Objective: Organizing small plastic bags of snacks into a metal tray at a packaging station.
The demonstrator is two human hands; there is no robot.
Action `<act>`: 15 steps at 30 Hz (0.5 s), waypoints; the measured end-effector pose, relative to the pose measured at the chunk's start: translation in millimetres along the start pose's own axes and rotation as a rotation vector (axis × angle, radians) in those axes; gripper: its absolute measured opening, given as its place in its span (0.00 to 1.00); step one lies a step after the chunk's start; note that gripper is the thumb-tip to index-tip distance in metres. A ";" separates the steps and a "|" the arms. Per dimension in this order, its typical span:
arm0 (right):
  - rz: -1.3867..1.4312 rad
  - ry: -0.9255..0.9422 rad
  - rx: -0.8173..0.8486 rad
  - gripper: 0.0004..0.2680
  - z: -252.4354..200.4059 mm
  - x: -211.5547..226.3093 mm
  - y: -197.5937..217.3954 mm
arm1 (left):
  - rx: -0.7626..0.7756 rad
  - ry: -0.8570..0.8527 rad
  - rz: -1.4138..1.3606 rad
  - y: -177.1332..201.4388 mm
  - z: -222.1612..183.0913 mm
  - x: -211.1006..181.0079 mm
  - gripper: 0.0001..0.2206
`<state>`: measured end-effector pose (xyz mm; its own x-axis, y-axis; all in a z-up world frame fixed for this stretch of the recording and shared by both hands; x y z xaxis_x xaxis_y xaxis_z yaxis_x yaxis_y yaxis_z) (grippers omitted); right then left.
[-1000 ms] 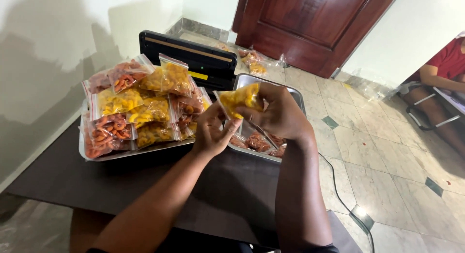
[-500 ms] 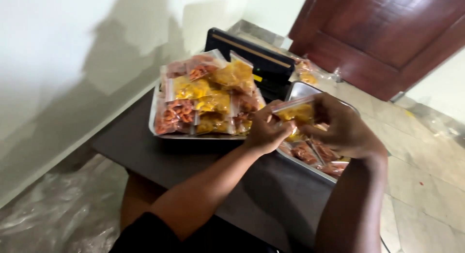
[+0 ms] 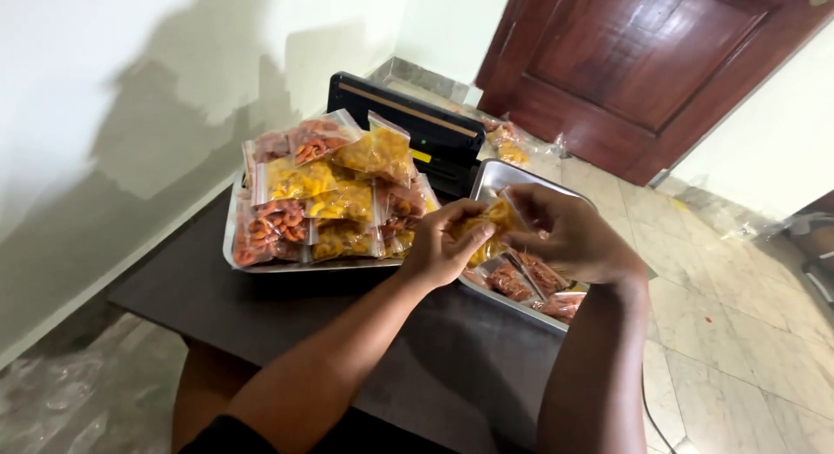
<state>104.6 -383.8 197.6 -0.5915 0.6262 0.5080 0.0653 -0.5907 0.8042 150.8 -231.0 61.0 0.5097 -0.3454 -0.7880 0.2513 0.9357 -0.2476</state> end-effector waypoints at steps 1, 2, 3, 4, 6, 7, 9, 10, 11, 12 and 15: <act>0.001 -0.004 -0.004 0.19 1.1 13.4 0.7 | 0.005 0.002 0.000 -0.6 3.9 -0.7 0.09; 0.036 0.027 0.001 0.18 1.1 27.4 -0.4 | 0.005 -0.029 0.007 -2.0 3.2 -1.1 0.10; 0.071 0.057 0.006 0.19 1.2 41.7 -1.4 | 0.004 -0.060 0.014 -3.2 2.5 -1.6 0.11; 0.070 0.058 0.004 0.19 0.6 32.2 -1.0 | 0.006 -0.062 0.014 -6.1 0.2 -4.9 0.11; 0.003 0.035 -0.107 0.15 -0.1 14.1 4.3 | 0.073 -0.019 -0.183 -11.7 -2.6 -12.1 0.28; 0.001 0.040 -0.112 0.15 1.3 8.5 6.2 | 0.077 -0.024 -0.180 -13.2 -0.5 -10.8 0.28; 0.067 0.071 -0.228 0.14 1.1 -3.2 9.4 | 0.143 0.139 -0.207 -18.5 -2.6 -1.1 0.21; 0.067 0.071 -0.222 0.14 1.3 -7.7 8.2 | 0.138 0.140 -0.210 -17.3 -3.4 0.4 0.21; 0.150 0.092 -0.214 0.16 1.6 -11.5 6.7 | 0.127 0.158 -0.202 -16.1 -4.2 2.3 0.20; 0.232 0.117 -0.212 0.18 3.1 -15.0 6.2 | 0.122 0.171 -0.192 -14.3 -2.4 3.4 0.19; 0.242 0.146 -0.161 0.17 4.5 -18.4 -3.6 | 0.052 0.159 -0.207 -10.8 0.3 16.8 0.15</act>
<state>118.9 -390.8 186.7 -0.6840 0.3848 0.6197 0.0972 -0.7939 0.6002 156.9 -246.9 50.6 0.3086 -0.5097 -0.8031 0.3810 0.8398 -0.3866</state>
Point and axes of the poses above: each hand's wrist, its own z-axis towards the middle knuckle, its own y-axis out of the back of the hand, x = y × z, the point moved 3 cm from there along z, towards the middle knuckle, and after that the axes turned 12 degrees about y, right-handed, at the moved point
